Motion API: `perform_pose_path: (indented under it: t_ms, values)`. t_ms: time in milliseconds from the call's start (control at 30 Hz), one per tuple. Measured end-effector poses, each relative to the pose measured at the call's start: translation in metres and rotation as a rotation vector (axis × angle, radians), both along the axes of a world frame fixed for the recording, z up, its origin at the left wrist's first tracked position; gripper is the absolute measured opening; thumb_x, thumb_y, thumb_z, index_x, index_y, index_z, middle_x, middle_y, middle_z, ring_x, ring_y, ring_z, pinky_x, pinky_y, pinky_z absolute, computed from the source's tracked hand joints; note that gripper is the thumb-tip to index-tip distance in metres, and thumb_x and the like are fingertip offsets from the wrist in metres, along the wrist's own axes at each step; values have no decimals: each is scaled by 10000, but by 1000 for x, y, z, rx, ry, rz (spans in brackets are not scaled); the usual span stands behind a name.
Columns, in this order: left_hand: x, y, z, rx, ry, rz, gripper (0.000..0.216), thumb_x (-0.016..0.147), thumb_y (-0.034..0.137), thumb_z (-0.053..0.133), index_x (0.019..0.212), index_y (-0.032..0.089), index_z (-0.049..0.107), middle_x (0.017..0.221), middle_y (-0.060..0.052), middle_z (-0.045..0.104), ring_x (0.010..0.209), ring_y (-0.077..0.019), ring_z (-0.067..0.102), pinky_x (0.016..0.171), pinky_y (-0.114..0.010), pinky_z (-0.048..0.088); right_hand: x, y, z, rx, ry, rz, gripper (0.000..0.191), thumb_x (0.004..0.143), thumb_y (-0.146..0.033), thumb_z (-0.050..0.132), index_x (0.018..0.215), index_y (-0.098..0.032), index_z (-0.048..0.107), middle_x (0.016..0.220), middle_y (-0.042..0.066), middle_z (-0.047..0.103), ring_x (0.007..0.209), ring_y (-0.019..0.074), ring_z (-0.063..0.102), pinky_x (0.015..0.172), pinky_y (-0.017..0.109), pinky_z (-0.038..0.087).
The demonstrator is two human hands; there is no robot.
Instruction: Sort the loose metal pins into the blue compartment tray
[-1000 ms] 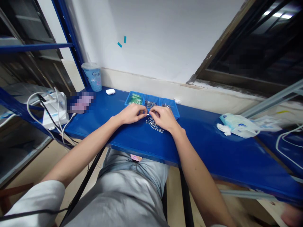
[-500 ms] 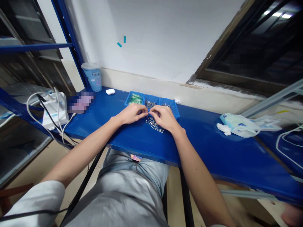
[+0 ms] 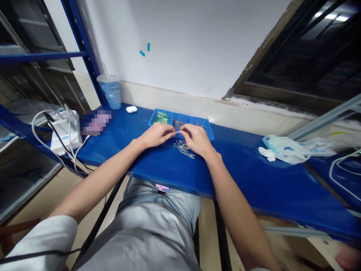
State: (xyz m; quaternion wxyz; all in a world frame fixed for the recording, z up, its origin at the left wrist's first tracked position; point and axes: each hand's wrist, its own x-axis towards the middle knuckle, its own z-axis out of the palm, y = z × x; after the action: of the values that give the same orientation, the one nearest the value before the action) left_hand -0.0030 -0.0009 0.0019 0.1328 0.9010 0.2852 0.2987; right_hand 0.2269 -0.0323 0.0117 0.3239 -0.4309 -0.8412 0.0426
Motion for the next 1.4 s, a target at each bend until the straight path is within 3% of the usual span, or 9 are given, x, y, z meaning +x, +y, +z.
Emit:
perform_pose_path:
  t_ms: [133, 333, 633, 900, 1167, 1400]
  values:
    - [1, -1, 1, 2, -28, 9, 245, 1061, 321, 560, 1038, 165, 747, 908, -58, 768, 770, -172, 663, 747, -294, 442, 0, -1, 1, -2, -14, -18, 212, 1048, -288, 505, 926, -221, 665, 957, 71, 763, 835, 227, 651, 779, 341, 424]
    - [1, -2, 3, -7, -49, 30, 252, 1054, 336, 558, 1017, 169, 743, 869, -46, 751, 737, -168, 638, 733, -293, 436, 0, -2, 1, -44, -14, 10, 152, 1001, -262, 580, 1129, -235, 658, 953, 54, 767, 771, 215, 652, 748, 330, 436]
    - [2, -4, 5, -22, -100, 41, 246, 1052, 347, 574, 1008, 168, 737, 775, -21, 698, 688, -153, 586, 700, -276, 406, 1, 2, -1, 12, -39, -21, 262, 1077, -329, 475, 953, -226, 682, 996, 85, 758, 896, 251, 663, 778, 349, 427]
    - [2, -4, 5, -23, -155, 108, 234, 1038, 342, 586, 972, 165, 724, 704, 4, 634, 639, -140, 539, 675, -271, 391, 2, 0, 2, 93, 47, -26, 239, 1062, -308, 525, 970, -223, 728, 1036, 89, 736, 957, 247, 674, 831, 373, 476]
    - [2, -6, 8, -29, -153, 115, 222, 1027, 329, 573, 965, 167, 712, 786, -23, 693, 695, -152, 588, 702, -277, 427, 3, 0, 2, 145, 118, -62, 150, 1013, -261, 590, 926, -228, 708, 1025, 80, 699, 904, 234, 664, 804, 378, 501]
    - [3, -5, 2, 22, -82, 50, 227, 1033, 315, 545, 1006, 169, 717, 900, -61, 746, 775, -178, 638, 761, -305, 462, 5, 1, 1, 90, 54, 26, 172, 1049, -282, 530, 961, -234, 670, 999, 77, 696, 891, 232, 641, 806, 368, 471]
